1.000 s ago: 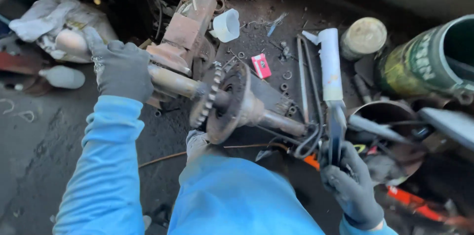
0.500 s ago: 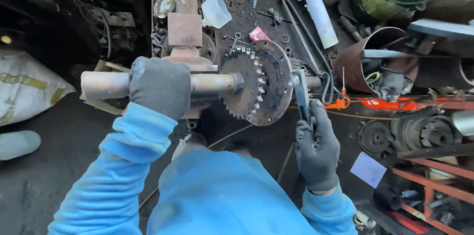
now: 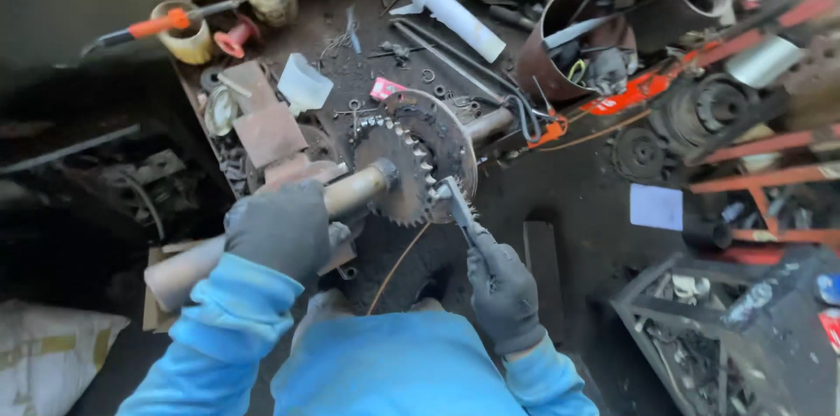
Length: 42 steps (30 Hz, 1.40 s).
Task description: The person cleans a large, rusty gear attached to a metal shaft using a wire brush and a long metal rod. They scrub the gear teeth and the surrounding area, then use the rod to scrape and remove debris from the gear's surface.
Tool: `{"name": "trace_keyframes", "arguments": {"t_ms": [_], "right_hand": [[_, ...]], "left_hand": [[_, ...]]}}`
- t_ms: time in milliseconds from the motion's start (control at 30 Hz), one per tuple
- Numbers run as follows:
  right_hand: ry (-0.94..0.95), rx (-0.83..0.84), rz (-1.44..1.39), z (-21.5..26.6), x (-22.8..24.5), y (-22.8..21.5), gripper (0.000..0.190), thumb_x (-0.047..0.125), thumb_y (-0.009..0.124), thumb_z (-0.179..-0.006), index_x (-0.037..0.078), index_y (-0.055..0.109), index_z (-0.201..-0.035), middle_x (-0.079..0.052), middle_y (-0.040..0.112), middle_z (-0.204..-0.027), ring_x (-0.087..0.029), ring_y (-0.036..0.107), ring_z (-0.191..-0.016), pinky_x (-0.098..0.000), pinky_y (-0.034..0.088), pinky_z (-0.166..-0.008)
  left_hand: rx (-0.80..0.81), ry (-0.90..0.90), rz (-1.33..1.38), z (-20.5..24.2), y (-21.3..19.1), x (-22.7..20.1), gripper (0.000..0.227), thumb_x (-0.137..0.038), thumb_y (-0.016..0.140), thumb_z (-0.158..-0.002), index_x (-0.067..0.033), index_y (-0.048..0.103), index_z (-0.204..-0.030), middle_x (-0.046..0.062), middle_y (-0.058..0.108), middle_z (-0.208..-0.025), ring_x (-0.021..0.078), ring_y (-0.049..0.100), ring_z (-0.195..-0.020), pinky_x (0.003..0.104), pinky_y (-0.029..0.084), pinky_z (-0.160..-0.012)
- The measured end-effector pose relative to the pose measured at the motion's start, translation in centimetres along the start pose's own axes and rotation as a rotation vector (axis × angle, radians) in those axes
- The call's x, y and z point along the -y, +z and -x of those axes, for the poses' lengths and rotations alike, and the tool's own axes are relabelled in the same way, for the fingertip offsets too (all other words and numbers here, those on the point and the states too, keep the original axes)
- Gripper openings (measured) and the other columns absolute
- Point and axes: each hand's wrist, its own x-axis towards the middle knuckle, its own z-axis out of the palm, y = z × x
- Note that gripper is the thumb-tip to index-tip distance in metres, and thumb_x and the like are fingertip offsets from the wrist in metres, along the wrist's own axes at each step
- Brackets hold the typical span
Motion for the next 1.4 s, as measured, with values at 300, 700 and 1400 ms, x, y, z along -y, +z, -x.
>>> {"name": "trace_keyframes", "arguments": {"t_ms": [300,700,1400], "right_hand": [[-0.234,-0.175,0.421,-7.9,2.5,5.2,0.030,0.016,0.062,-0.101,0.015,0.075,-0.128,-0.009,0.058,-0.072,-0.033,0.058,-0.055,-0.0401,0.053,-0.054],[-0.252,-0.162,0.573,-10.8,2.1,5.9,0.033,0.028,0.064,-0.101,0.029,0.074,-0.133,-0.004,0.054,-0.071,-0.031,0.061,-0.059,-0.0455,0.050,-0.051],[-0.197,-0.151,0.518,-7.6,1.2,3.7,0.032,0.029,0.063,-0.103,0.024,0.075,-0.132,-0.003,0.056,-0.072,-0.028,0.062,-0.064,-0.0406,0.053,-0.059]], "left_hand": [[-0.140,0.018,0.131,-1.5,2.5,0.6,0.044,-0.055,0.063,-0.090,-0.0115,0.064,-0.095,0.010,0.062,-0.074,0.0385,0.066,-0.070,0.058,0.048,-0.048],[0.285,-0.004,0.106,-0.8,1.6,0.0,0.058,-0.050,0.058,-0.099,-0.0036,0.053,-0.133,0.015,0.064,-0.094,0.0395,0.067,-0.089,0.070,0.054,-0.060],[0.210,0.007,0.160,-0.3,1.7,0.5,0.065,-0.046,0.063,-0.097,0.0044,0.051,-0.136,0.024,0.063,-0.097,0.0481,0.066,-0.087,0.071,0.053,-0.061]]}}
